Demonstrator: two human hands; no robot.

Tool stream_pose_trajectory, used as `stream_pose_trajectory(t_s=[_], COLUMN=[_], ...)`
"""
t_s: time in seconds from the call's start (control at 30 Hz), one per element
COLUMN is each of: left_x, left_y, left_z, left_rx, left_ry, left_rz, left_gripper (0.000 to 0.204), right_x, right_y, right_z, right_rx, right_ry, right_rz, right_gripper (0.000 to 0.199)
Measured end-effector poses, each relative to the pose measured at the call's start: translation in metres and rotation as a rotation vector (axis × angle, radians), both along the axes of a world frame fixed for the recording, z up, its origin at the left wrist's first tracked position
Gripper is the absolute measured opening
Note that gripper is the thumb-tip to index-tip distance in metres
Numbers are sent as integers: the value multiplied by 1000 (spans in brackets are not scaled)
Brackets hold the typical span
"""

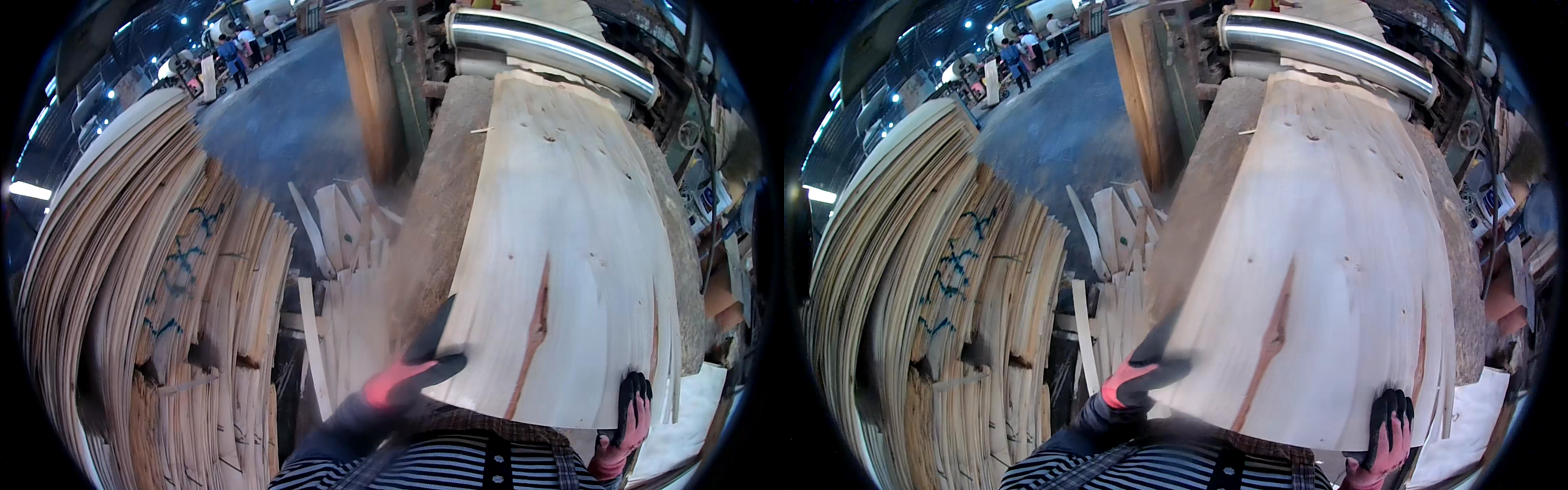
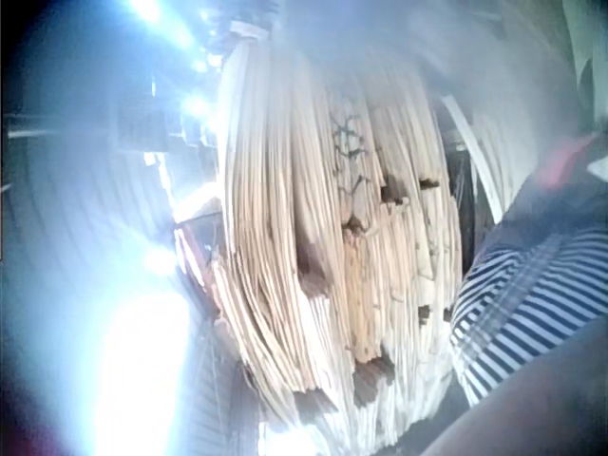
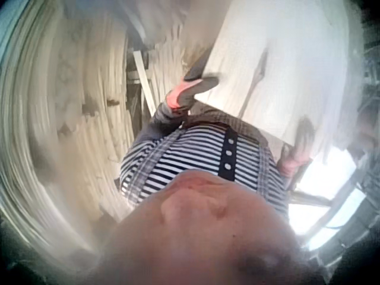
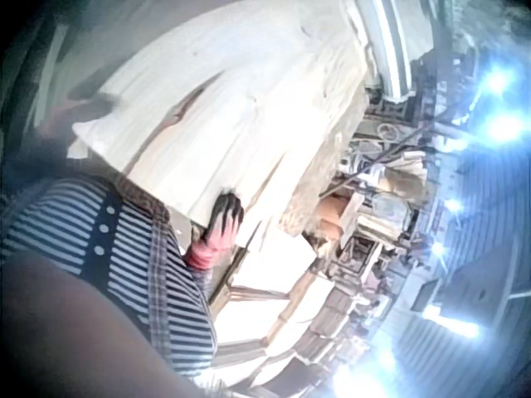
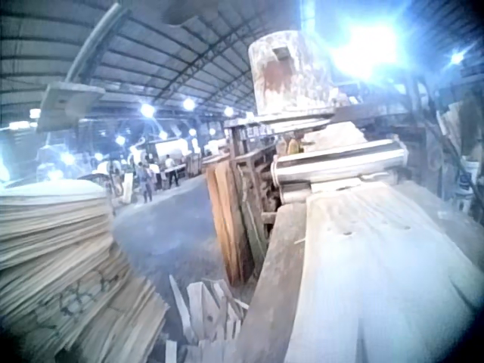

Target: The person repeatedly picks up thin wood veneer sheets from a stack, places them on a roller machine, and guides them through. They use a long metal rod to assist in feeding the sheets and then stack the processed sheets. The cycle of picking, feeding, and stacking is repeated throughout the clip.

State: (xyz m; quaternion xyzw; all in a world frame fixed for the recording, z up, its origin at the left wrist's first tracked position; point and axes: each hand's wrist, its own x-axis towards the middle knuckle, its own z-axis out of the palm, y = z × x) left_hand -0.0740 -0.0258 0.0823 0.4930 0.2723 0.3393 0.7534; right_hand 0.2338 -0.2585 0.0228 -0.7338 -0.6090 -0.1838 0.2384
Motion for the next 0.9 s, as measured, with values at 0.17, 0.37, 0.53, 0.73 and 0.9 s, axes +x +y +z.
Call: stream_pose_trajectory(t_s=[0.17,0.37,0.53,0.73,0.9], left_x=[23,31,36,17,3], left_y=[21,14,18,28,47], left_z=[-49,-219,-197,-167,-201], left_rx=[-119,445,112,183,-23], left_ry=[-95,1078,838,953,398], left_rz=[140,221,256,292,320], left_gripper=[62,73,55,45,41], right_x=[13,51,84,131,132], right_y=[55,149,225,324,358], right_z=[28,3,-21,-64,-73], right_rx=[-75,-166,66,-164,-271], right_ry=[20,0,-105,-33,17], right_rz=[-9,118,197,129,-179], right_gripper=[73,58,49,51,62])
